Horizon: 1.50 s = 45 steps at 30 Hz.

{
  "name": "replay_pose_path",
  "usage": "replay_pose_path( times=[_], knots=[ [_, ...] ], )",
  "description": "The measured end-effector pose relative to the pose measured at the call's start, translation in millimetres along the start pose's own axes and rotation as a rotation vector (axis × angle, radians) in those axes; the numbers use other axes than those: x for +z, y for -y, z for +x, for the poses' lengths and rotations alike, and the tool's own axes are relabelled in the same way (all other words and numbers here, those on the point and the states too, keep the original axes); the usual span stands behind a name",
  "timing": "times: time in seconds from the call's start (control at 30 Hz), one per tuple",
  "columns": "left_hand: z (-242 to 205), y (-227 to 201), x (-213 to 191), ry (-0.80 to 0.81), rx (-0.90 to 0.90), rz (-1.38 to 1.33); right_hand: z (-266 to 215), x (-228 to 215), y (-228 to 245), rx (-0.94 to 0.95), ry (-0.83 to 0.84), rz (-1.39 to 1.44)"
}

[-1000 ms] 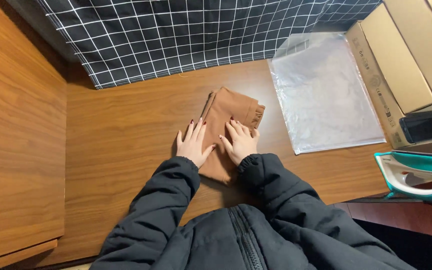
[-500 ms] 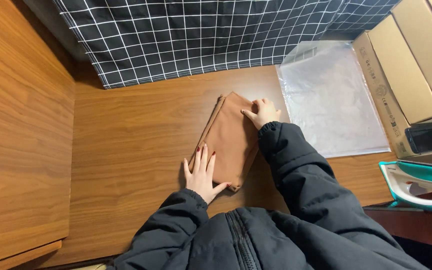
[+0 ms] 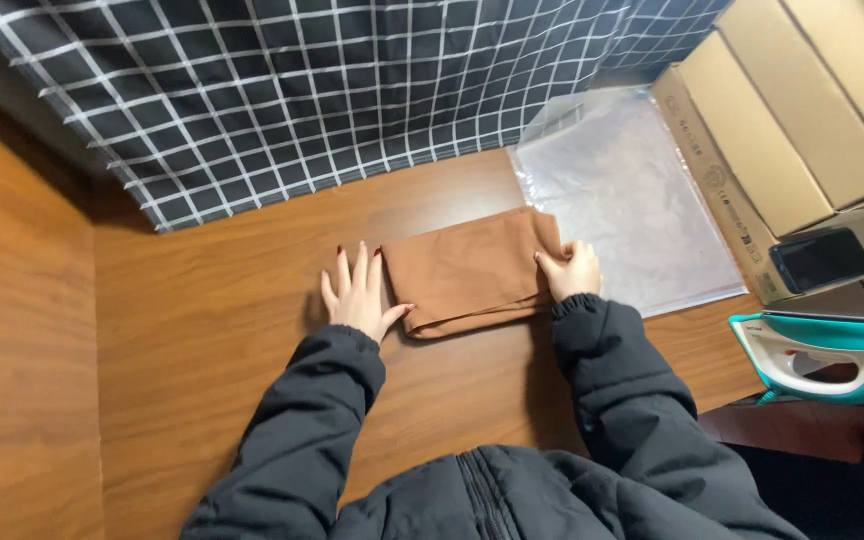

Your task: Folding a garment, hanging it on a clothing rack, and then assembling a cardboard box to pack a bagged item for shipping.

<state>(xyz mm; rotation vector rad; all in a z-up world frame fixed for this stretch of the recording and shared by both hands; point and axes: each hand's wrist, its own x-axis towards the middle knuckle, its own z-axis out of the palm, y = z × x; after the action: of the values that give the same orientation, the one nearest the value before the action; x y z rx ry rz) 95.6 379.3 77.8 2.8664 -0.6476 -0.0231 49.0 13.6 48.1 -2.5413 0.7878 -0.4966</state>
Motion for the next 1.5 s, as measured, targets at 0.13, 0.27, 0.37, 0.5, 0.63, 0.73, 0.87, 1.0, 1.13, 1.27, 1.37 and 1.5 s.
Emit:
replay_pose_path(
  times=[0.13, 0.27, 0.37, 0.5, 0.63, 0.73, 0.87, 1.0, 1.13, 1.27, 1.37, 1.5],
  knots=[
    [-7, -38, -8, -0.019, -0.026, -0.078, -3, 11, -25, 0.065, -0.026, 0.13],
    [-20, -68, 8, 0.011, -0.005, -0.131, -3, 22, -29, 0.11, -0.072, 0.224],
    [-24, -78, 11, 0.085, -0.013, -0.146, -2, 4, -14, 0.15, -0.029, 0.265],
    [-28, -80, 3, 0.125, -0.045, -0.152, 2, -16, -2, 0.179, 0.042, 0.294],
    [-27, -86, 3, 0.129, -0.077, -0.15, 7, -29, 13, 0.165, 0.08, 0.327],
    [-27, -90, -1, 0.154, -0.093, -0.158, 11, -31, 18, 0.167, 0.119, 0.377],
    [-26, -105, -14, -0.072, -0.034, -0.353, 2, -61, 67, 0.097, 0.241, 0.559],
    [-22, -132, -47, -0.188, -0.075, -0.631, -19, -112, 158, -0.176, 0.299, 0.505],
    [-27, -142, -118, -0.157, -0.173, -1.006, -54, -109, 228, -0.264, 0.36, 0.479],
    [-11, -96, -19, -0.541, -0.705, -1.272, -70, -107, 253, -0.281, 0.651, 0.765],
    [-10, -51, 2, -0.779, -0.836, -1.136, -62, -99, 240, -0.302, 0.683, 0.841],
    [-35, 13, -24, -0.893, -0.976, -1.339, -41, -61, 183, -0.395, 0.425, 0.445]
  ],
)
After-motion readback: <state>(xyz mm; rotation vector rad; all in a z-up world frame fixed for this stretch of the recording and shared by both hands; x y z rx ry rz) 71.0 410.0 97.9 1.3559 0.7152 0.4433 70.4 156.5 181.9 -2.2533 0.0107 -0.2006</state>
